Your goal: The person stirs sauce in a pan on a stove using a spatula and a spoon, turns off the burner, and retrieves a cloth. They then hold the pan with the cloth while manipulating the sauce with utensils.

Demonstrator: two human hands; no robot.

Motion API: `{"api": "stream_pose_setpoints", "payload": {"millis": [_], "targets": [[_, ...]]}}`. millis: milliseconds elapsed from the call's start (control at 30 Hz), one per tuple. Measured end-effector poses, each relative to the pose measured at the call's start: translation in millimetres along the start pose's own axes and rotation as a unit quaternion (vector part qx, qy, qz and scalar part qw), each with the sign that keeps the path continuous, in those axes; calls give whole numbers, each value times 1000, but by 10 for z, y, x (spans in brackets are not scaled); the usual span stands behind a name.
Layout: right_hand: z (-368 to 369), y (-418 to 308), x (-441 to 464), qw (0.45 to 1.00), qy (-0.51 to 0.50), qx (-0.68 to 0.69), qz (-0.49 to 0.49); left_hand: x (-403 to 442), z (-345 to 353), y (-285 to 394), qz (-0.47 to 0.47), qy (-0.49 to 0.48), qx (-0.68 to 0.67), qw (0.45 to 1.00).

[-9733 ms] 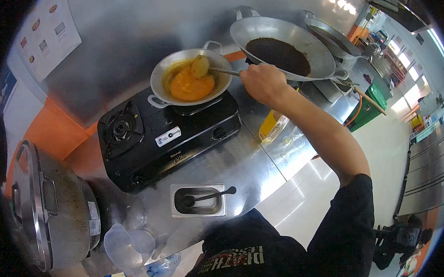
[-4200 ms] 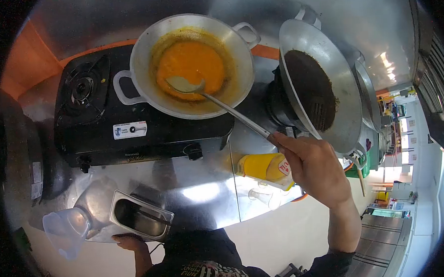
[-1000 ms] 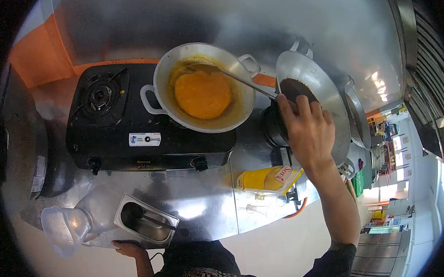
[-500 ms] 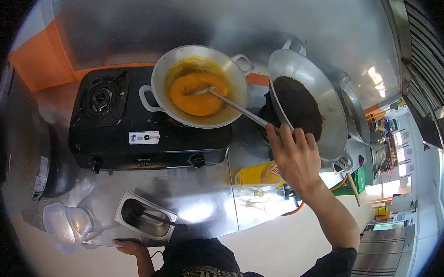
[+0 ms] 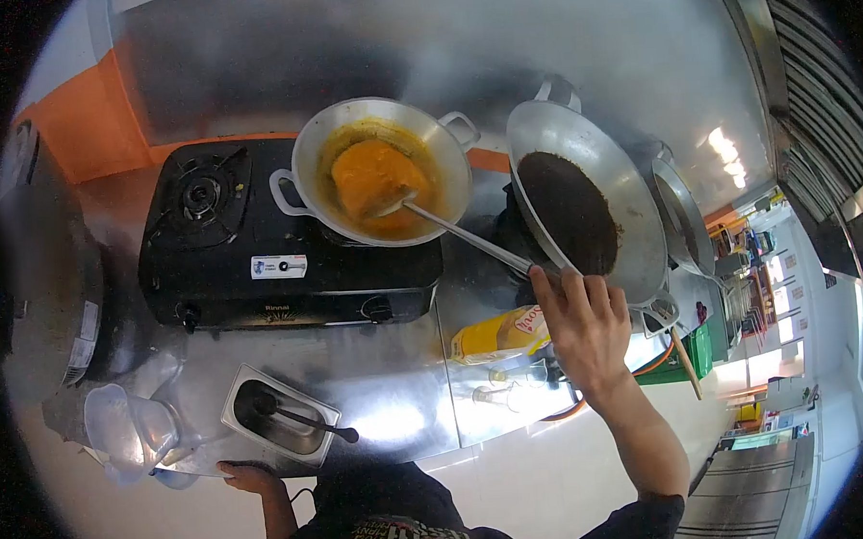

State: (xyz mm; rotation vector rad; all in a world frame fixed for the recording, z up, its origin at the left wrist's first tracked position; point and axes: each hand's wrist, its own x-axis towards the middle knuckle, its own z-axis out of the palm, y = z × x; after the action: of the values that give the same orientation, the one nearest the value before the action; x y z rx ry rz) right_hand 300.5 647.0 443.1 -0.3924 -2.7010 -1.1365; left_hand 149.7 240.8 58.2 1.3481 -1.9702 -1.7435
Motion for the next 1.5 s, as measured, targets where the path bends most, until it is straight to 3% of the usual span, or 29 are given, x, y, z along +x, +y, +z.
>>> {"api": "stream_pose_setpoints", "payload": {"millis": [600, 733, 833, 1033, 1133, 1333, 1500], "targets": [[401, 29, -289, 990, 111, 32, 86, 109, -46, -99, -43, -12, 31, 999], [413, 41, -322, 989, 91, 45, 106, 14, -5, 8, -40, 12, 8, 999], [357, -7, -316, 973, 11, 148, 177, 30, -26, -5, -49, 13, 26, 998], [169, -45, 3, 883, -81, 393, 244, 81, -24, -60, -55, 11, 25, 998], [147, -10, 160, 841, -177, 429, 278, 164, -50, -166, -51, 4, 20, 998], [83, 21, 467, 806, -290, 442, 265, 134, -45, -137, -46, 10, 26, 999], [163, 40, 566, 826, -296, 436, 200, 43, 9, -61, -46, 19, -30, 998]]}}
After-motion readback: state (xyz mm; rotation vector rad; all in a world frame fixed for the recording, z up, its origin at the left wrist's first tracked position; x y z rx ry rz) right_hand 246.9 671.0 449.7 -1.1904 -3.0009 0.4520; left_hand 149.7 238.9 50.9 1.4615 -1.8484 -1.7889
